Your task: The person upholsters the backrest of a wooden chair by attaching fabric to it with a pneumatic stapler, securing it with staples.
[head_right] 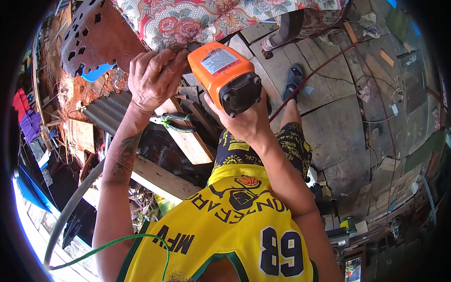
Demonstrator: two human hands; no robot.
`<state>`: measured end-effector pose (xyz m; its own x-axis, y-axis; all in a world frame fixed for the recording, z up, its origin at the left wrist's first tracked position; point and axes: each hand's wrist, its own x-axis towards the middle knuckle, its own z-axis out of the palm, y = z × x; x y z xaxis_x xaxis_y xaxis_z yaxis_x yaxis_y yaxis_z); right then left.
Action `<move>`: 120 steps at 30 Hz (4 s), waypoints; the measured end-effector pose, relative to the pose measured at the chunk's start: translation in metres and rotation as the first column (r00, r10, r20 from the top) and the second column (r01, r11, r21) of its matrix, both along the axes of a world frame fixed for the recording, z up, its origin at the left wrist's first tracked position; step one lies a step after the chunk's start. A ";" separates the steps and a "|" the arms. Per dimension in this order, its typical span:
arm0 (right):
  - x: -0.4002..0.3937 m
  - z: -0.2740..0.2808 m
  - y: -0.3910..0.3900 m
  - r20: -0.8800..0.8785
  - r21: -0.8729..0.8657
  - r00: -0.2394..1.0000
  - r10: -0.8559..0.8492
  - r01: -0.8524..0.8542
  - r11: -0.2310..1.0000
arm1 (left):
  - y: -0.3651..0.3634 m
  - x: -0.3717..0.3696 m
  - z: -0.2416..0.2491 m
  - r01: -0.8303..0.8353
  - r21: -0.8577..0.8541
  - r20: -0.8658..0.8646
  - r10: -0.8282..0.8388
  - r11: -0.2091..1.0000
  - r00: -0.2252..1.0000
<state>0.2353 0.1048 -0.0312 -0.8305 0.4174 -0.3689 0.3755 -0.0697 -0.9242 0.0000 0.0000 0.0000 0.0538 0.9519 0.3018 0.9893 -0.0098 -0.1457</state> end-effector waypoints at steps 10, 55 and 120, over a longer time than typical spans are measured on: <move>0.000 -0.003 -0.006 -0.040 0.119 0.998 0.058 -0.052 0.991 | 0.004 -0.002 0.001 0.017 0.014 -0.028 -0.017 1.000 0.999; -0.018 0.019 0.002 -0.232 0.271 0.971 -0.060 0.124 0.954 | 0.002 -0.003 -0.004 0.043 0.103 0.014 -0.045 0.994 0.999; 0.117 0.228 0.339 0.064 0.181 0.985 -0.158 0.144 0.973 | 0.113 0.125 -0.034 -0.871 -0.225 0.937 -0.343 -0.438 -0.069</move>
<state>0.3525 0.4438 0.1970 -0.7247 0.5995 -0.3397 0.4439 0.0291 -0.8956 0.1249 0.1130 -0.0343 -0.6853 -0.6860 -0.2444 -0.1309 -0.2142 0.9680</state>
